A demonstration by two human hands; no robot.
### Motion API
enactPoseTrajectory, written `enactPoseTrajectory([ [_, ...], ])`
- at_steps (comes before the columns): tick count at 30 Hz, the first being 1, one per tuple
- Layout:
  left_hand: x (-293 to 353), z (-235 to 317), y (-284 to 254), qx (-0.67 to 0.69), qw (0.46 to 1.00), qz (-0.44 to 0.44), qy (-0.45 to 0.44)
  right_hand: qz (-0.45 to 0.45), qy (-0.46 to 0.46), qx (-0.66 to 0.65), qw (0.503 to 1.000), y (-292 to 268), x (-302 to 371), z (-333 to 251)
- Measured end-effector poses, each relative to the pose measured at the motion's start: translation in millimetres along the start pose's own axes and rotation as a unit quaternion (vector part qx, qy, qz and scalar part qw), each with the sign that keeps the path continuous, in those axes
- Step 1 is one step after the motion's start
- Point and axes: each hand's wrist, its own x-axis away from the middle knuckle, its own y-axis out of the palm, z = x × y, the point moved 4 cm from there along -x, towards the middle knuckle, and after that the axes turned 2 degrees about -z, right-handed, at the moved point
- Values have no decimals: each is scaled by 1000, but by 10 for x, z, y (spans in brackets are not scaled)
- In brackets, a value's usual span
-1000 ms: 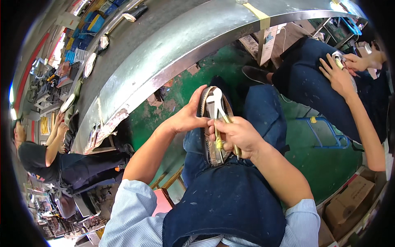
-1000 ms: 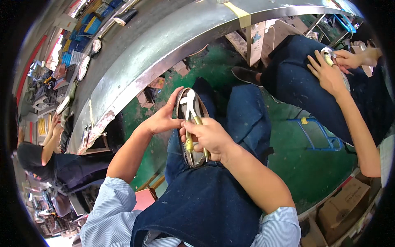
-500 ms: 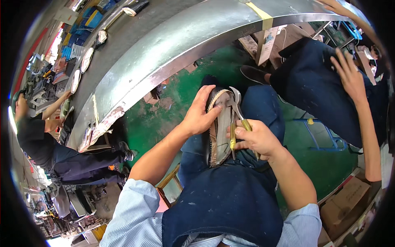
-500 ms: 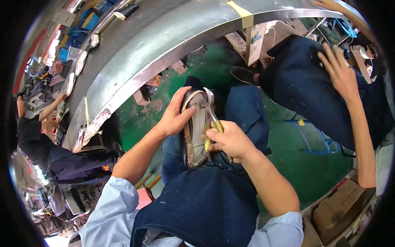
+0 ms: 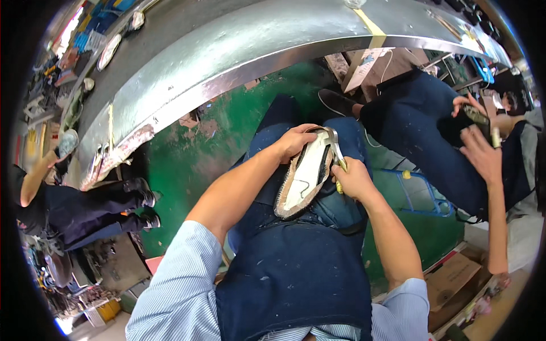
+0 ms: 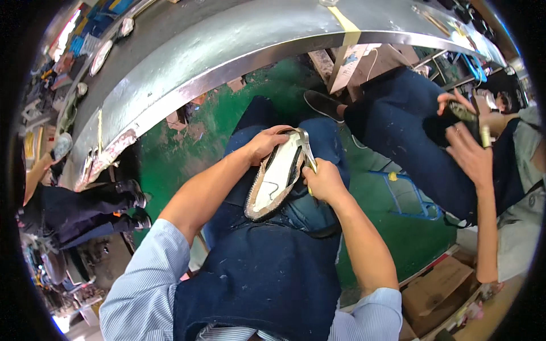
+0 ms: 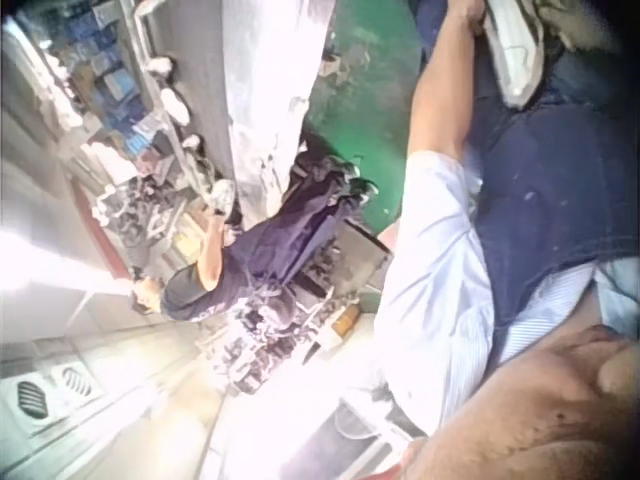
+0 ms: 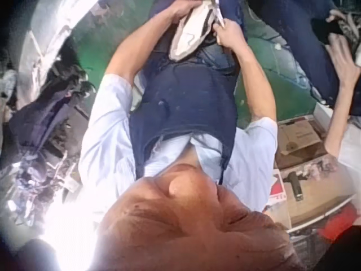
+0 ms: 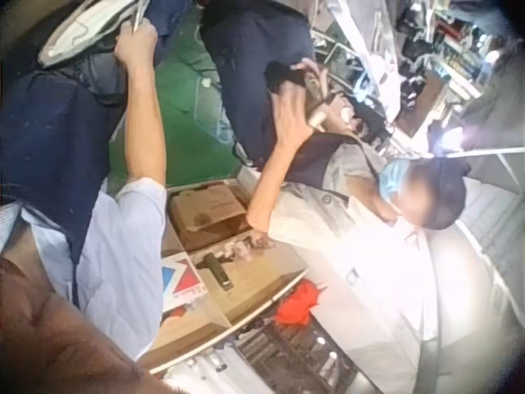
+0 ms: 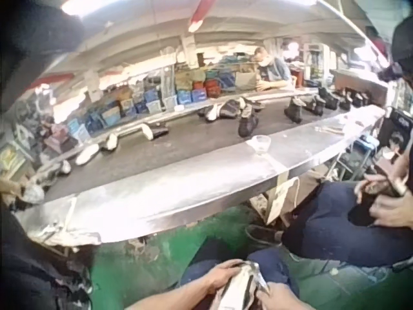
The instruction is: The worker is performing a lasting operation, using pincers to pull and secure a shoe upper over a last while working at a conveyor belt.
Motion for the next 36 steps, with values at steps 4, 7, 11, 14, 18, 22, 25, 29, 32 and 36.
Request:
enactPoseTrajectory([
  [4,38,-31,-27,67,996,-47,-41,-87,88,-108,986,-109,133,-154],
  [7,129,56,-9,74,993,-74,-59,-125,122,105,979,-218,206,-499],
  [11,73,-38,-6,61,993,-97,-38,-64,36,394,916,-218,60,-723],
  [14,101,-51,20,63,990,-118,-34,-97,38,486,868,-162,-76,-981],
  [18,109,-49,-48,33,993,-95,-54,-102,30,505,857,-119,-280,-999],
  [22,-2,-74,-75,52,994,-86,-50,-18,-21,377,926,-229,-329,-479],
  [25,-20,-13,-85,39,994,-86,-48,68,-56,269,959,-135,-263,-257],
  [29,-15,24,-130,-5,997,-60,-39,48,-89,209,973,-211,-155,-361],
  [32,-44,-21,-60,-31,999,22,-20,18,-1,8,1000,-328,97,-183],
  [36,68,-107,-135,25,998,50,11,37,-18,-77,996,-308,273,139],
])
